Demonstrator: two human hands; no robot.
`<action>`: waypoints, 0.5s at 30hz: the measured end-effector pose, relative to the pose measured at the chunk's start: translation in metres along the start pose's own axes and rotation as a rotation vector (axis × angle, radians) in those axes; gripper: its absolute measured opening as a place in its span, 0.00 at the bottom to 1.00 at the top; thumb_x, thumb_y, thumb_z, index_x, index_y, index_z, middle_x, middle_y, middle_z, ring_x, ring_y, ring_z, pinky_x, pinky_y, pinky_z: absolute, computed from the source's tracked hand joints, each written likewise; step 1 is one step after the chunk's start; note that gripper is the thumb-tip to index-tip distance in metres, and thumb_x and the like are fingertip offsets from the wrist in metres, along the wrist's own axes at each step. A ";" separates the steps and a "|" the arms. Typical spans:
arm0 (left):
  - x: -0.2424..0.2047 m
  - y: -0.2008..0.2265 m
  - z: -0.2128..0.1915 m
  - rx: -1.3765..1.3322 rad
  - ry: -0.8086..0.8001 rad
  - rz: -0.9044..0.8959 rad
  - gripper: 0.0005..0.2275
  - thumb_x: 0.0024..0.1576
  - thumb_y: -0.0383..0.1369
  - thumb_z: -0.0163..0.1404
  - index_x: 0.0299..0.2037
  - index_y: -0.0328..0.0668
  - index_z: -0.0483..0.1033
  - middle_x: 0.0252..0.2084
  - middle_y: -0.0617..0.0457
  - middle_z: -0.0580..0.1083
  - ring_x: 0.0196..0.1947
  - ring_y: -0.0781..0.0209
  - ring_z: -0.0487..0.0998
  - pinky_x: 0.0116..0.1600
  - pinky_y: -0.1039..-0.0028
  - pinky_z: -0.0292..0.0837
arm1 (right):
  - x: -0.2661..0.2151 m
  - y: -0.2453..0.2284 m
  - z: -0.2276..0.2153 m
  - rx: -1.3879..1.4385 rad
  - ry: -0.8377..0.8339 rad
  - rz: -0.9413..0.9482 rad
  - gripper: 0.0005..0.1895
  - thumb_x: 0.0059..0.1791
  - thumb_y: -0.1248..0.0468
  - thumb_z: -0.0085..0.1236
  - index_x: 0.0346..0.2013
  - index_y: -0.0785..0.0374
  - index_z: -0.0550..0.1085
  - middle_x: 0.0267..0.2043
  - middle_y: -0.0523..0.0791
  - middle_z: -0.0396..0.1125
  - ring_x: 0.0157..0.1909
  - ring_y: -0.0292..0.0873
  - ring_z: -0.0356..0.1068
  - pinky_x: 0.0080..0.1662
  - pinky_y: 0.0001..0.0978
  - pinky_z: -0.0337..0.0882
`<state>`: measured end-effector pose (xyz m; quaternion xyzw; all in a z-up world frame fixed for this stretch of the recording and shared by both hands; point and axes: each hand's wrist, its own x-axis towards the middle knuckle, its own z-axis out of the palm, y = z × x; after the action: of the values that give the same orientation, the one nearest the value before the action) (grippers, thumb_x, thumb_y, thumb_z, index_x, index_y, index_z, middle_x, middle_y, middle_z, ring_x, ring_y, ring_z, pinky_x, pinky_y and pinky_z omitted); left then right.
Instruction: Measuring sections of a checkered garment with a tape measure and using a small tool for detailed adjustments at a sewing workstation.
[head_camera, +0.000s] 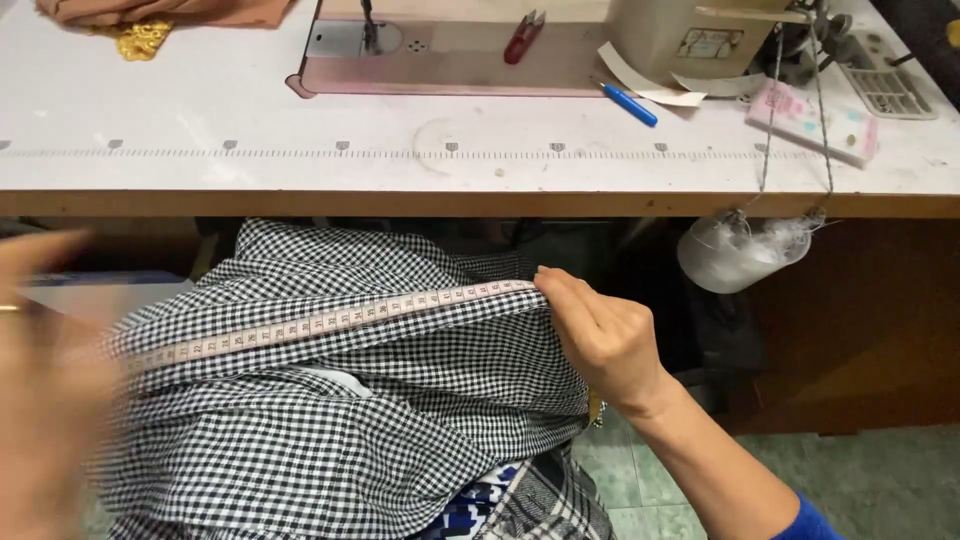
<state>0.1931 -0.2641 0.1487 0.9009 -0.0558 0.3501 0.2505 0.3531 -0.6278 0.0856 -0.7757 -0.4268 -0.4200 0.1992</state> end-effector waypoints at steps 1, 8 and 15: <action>0.018 0.033 0.035 0.002 -0.001 0.001 0.27 0.48 0.06 0.42 0.62 0.08 0.59 0.51 0.19 0.61 0.57 0.23 0.63 0.68 0.44 0.52 | 0.000 -0.001 -0.001 0.001 0.002 0.002 0.13 0.46 0.75 0.53 0.43 0.62 0.77 0.38 0.43 0.75 0.30 0.39 0.75 0.35 0.25 0.74; 0.042 0.151 0.175 0.263 -0.047 0.438 0.21 0.44 0.27 0.60 0.49 0.36 0.73 0.41 0.41 0.73 0.46 0.46 0.74 0.58 0.49 0.60 | 0.005 -0.010 -0.022 0.018 -0.035 0.068 0.11 0.47 0.75 0.53 0.42 0.63 0.76 0.38 0.44 0.75 0.31 0.40 0.75 0.34 0.26 0.74; 0.041 0.135 0.196 0.246 -0.023 0.551 0.01 0.56 0.26 0.51 0.35 0.38 0.75 0.31 0.49 0.70 0.35 0.52 0.74 0.47 0.60 0.69 | -0.004 -0.010 -0.020 0.076 -0.003 0.102 0.09 0.47 0.73 0.52 0.41 0.64 0.76 0.37 0.45 0.74 0.31 0.41 0.75 0.33 0.26 0.74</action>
<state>0.3047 -0.4741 0.1085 0.8792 -0.2584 0.3987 0.0343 0.3343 -0.6373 0.0931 -0.7890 -0.4027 -0.3915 0.2489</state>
